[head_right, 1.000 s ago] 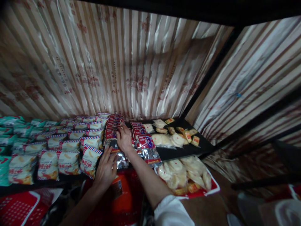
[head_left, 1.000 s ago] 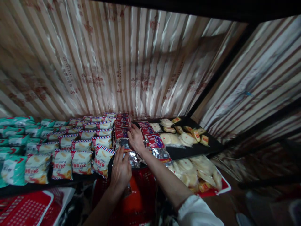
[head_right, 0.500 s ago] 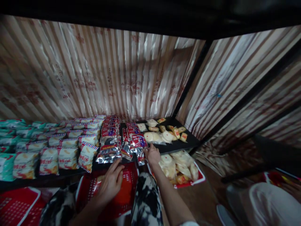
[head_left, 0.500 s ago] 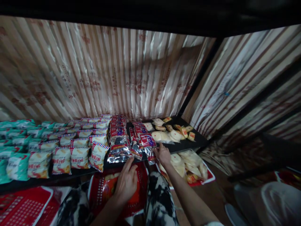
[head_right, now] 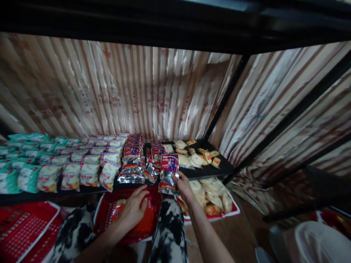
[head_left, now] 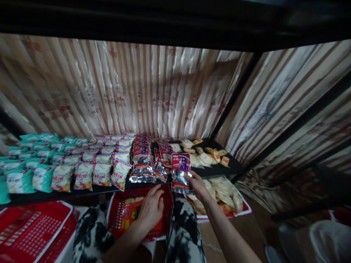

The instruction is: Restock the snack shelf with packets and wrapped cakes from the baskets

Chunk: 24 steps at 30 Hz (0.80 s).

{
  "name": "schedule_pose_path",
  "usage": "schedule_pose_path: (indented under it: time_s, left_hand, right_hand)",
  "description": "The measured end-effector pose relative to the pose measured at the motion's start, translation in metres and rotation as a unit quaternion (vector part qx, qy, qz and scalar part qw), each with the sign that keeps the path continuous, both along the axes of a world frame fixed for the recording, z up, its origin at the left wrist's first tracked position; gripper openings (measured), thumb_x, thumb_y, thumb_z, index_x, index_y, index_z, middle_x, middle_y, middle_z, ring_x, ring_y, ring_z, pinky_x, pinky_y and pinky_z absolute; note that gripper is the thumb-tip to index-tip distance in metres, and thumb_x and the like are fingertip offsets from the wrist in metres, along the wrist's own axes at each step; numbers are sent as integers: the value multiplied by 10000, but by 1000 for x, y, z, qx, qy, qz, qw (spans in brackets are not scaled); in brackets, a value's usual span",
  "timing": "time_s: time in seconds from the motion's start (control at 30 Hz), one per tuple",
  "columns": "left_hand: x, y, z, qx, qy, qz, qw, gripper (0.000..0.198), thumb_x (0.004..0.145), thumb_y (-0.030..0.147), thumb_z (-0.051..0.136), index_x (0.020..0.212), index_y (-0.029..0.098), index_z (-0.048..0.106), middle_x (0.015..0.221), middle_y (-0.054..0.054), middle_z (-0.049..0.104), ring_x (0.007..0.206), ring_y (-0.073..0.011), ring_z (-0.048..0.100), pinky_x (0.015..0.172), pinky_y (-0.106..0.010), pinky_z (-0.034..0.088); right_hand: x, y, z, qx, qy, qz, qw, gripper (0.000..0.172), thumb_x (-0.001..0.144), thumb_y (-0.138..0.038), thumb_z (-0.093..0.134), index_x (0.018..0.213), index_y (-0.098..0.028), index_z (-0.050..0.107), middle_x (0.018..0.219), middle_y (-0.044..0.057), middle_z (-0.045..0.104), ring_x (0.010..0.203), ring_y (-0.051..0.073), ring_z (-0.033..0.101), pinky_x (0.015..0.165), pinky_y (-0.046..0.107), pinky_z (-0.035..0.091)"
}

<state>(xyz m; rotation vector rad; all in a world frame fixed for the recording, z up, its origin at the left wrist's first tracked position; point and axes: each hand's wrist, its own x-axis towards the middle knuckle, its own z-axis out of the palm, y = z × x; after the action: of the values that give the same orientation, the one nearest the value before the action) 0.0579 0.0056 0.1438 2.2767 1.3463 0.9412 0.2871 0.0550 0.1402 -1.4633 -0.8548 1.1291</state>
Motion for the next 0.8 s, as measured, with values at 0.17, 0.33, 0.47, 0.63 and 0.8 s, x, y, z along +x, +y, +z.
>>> schedule_pose_path:
  time_s: [0.17, 0.33, 0.47, 0.63, 0.8]
  left_hand:
    - [5, -4, 5, -68, -60, -9, 996, 510, 803, 149, 432, 1312, 140, 431, 1383, -138, 438, 1278, -236, 414, 994, -418, 455]
    - [9, -6, 7, -140, -173, -91, 971, 633, 784, 138, 484, 1379, 265, 309, 1504, -81, 221, 1186, -190, 508, 874, -331, 540]
    - [6, 9, 1, -66, -195, -30, 978, 444, 827, 114, 407, 1249, 229, 481, 1459, -97, 313, 1233, -199, 465, 964, -384, 479]
    - [-5, 41, 3, 24, -167, 69, 983, 391, 844, 102, 380, 1188, 197, 539, 1354, -122, 454, 1264, -208, 430, 1028, -422, 409]
    - [-14, 67, 9, 65, -137, 96, 984, 438, 820, 83, 399, 1230, 190, 511, 1410, -127, 388, 1326, -239, 336, 1050, -458, 373]
  right_hand:
    - [-19, -14, 30, 2, 120, 61, 991, 335, 586, -369, 745, 847, -214, 603, 739, -2, 701, 629, 180, 646, 616, 292, 500]
    - [-49, -10, 49, 16, 150, 76, 986, 399, 542, -395, 786, 844, -200, 613, 733, 13, 708, 667, 209, 660, 639, 313, 508]
    - [-73, -1, 61, 23, 170, 87, 981, 465, 532, -384, 802, 906, -198, 597, 768, 26, 711, 675, 212, 660, 661, 332, 511]
    - [-98, 19, 64, 78, 148, 97, 981, 485, 559, -373, 781, 966, -211, 573, 878, 30, 706, 753, 206, 659, 710, 324, 504]
    - [-115, 61, 60, 90, 81, 99, 988, 510, 604, -338, 727, 1064, -207, 552, 892, 38, 703, 738, 198, 653, 660, 307, 506]
